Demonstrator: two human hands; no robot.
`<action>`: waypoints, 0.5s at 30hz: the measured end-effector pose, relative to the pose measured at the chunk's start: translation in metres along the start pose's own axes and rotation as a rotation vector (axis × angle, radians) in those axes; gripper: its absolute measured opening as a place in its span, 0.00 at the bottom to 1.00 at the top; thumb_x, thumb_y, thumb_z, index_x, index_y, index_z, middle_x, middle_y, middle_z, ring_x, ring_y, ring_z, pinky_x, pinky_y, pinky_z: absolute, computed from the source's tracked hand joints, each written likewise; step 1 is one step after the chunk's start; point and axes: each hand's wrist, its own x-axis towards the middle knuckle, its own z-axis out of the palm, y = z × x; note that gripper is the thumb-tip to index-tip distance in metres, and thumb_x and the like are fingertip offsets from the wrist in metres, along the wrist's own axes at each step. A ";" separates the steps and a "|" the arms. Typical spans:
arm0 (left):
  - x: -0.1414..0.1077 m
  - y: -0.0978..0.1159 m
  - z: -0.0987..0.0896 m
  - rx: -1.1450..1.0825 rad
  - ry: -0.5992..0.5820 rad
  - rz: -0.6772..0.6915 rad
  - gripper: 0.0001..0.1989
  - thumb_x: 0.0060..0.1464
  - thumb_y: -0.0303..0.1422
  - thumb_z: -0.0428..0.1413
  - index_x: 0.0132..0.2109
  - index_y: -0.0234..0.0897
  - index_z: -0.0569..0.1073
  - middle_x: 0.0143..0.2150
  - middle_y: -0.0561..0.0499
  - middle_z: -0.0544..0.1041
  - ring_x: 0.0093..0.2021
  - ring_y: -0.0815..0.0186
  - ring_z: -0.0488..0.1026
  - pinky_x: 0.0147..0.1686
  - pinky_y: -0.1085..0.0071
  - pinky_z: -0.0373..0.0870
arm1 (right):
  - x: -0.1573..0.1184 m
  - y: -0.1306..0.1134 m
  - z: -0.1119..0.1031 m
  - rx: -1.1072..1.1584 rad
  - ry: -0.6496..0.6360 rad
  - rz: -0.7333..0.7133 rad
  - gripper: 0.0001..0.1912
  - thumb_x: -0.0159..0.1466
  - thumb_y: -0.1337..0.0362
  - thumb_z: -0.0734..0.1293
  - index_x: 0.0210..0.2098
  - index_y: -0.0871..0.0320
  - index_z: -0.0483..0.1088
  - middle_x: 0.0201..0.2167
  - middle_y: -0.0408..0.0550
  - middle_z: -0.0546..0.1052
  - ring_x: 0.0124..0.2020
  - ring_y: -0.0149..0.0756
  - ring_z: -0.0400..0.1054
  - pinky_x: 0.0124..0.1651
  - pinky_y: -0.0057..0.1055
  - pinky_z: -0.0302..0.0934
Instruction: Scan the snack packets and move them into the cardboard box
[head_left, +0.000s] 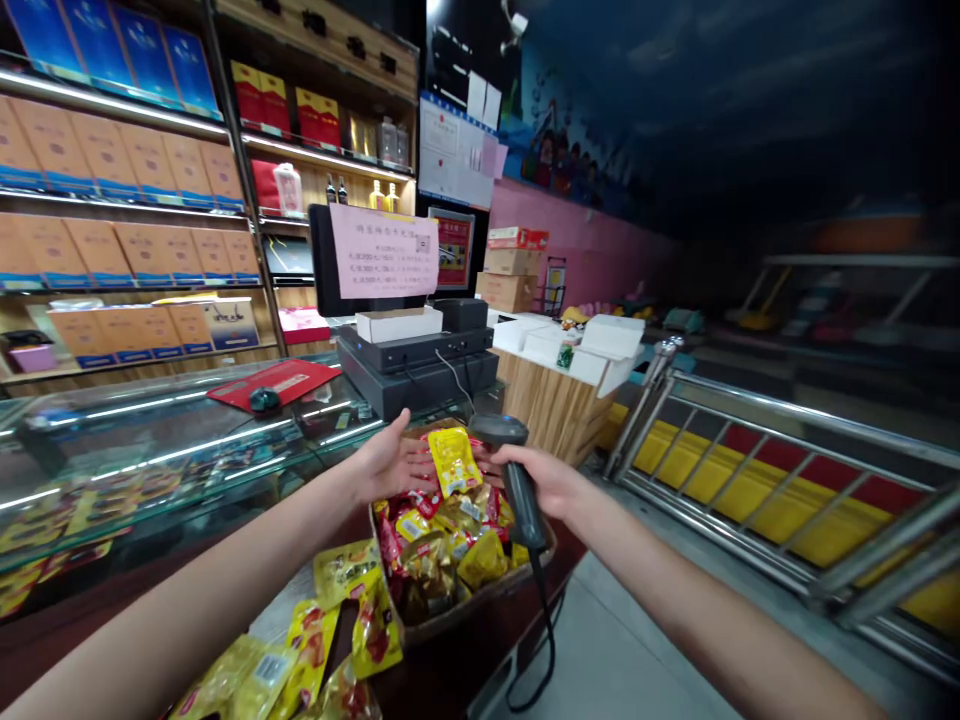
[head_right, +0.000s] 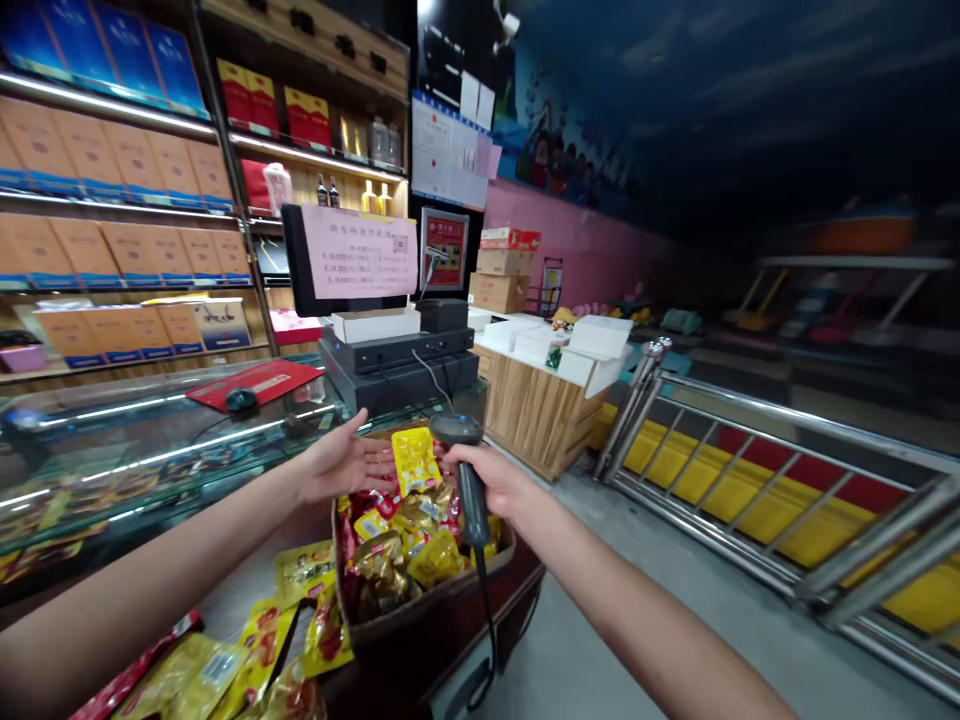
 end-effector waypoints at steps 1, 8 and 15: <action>0.005 0.001 0.000 0.004 0.035 0.017 0.42 0.52 0.57 0.42 0.60 0.23 0.57 0.53 0.28 0.66 0.54 0.48 0.66 0.48 0.54 0.66 | 0.003 -0.001 -0.006 -0.016 0.035 0.011 0.02 0.52 0.72 0.65 0.27 0.62 0.68 0.20 0.46 0.75 0.22 0.31 0.70 0.28 0.26 0.67; -0.034 0.001 -0.041 -0.030 0.108 0.072 0.38 0.54 0.54 0.45 0.59 0.25 0.58 0.54 0.31 0.66 0.54 0.49 0.66 0.49 0.55 0.66 | -0.004 0.014 0.000 0.040 -0.006 -0.118 0.12 0.51 0.74 0.65 0.35 0.61 0.72 0.31 0.48 0.78 0.32 0.33 0.73 0.35 0.25 0.69; -0.143 -0.028 -0.104 -0.048 0.267 0.174 0.31 0.55 0.51 0.47 0.53 0.27 0.66 0.54 0.34 0.69 0.53 0.51 0.68 0.50 0.56 0.65 | -0.014 0.061 0.084 0.045 -0.300 -0.018 0.15 0.49 0.74 0.66 0.38 0.61 0.73 0.47 0.52 0.75 0.52 0.40 0.67 0.54 0.32 0.63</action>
